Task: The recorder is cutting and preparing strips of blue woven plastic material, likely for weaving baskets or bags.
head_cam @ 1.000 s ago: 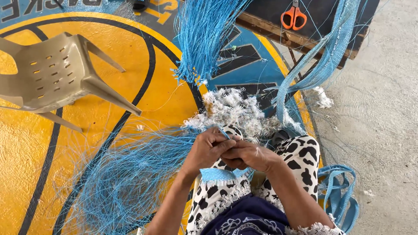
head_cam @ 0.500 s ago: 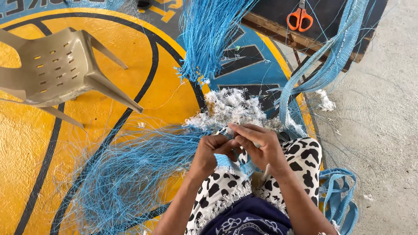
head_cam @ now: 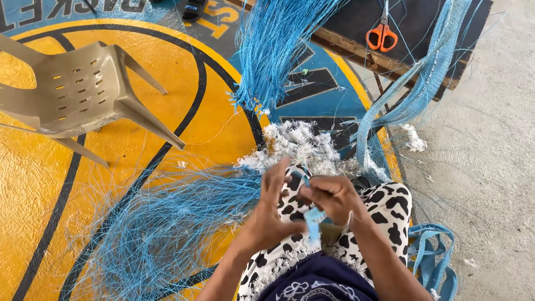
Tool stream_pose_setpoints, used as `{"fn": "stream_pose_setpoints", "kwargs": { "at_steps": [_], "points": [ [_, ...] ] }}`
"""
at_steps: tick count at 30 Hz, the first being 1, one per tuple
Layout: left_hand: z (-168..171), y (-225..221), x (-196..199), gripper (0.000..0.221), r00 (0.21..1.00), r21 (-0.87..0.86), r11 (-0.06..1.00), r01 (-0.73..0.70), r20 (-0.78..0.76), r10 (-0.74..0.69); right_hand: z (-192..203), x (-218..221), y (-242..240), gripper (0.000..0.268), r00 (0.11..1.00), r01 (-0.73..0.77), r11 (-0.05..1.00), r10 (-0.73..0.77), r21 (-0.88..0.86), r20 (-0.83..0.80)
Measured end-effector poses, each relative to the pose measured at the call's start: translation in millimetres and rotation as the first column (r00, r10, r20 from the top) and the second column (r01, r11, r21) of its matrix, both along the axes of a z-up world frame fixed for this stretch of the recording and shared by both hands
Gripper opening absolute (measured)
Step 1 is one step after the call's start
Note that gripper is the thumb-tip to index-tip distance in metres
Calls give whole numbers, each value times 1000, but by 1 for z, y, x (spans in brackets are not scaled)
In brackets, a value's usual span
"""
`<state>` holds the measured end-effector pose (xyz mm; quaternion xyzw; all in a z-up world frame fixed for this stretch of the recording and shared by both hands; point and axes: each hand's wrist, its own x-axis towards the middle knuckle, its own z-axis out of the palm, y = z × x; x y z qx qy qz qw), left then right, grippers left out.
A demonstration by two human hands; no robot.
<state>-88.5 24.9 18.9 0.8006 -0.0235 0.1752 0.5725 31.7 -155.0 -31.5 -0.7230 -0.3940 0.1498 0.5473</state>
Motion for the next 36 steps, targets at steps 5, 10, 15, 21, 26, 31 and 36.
{"fn": "stream_pose_setpoints", "kwargs": {
  "at_steps": [5,10,15,21,26,31,36],
  "points": [
    [-25,-13,-33,99,921,-222,927,302,-183,-343,20,17,0,31,976,18,987,17,159,-215],
    [-67,13,-67,27,700,-308,701,643,-136,-702,49,23,-2,32,974,1,930,83,368,-212],
    [-22,53,-123,36,474,-446,686,575,-501,-724,88,34,-11,30,976,-63,848,163,526,-146],
    [-22,118,-107,43,620,-6,881,474,-708,-338,113,39,30,34,969,-234,875,243,424,33],
    [48,109,-46,52,976,214,967,136,-196,-94,141,3,46,30,971,-227,938,238,262,-13],
    [-26,0,27,49,938,-453,840,298,-22,-345,140,8,38,29,979,-192,914,204,356,3],
    [-71,-47,60,37,909,-610,768,193,-184,-375,149,17,13,34,993,-121,908,116,402,37]
  ]
}}
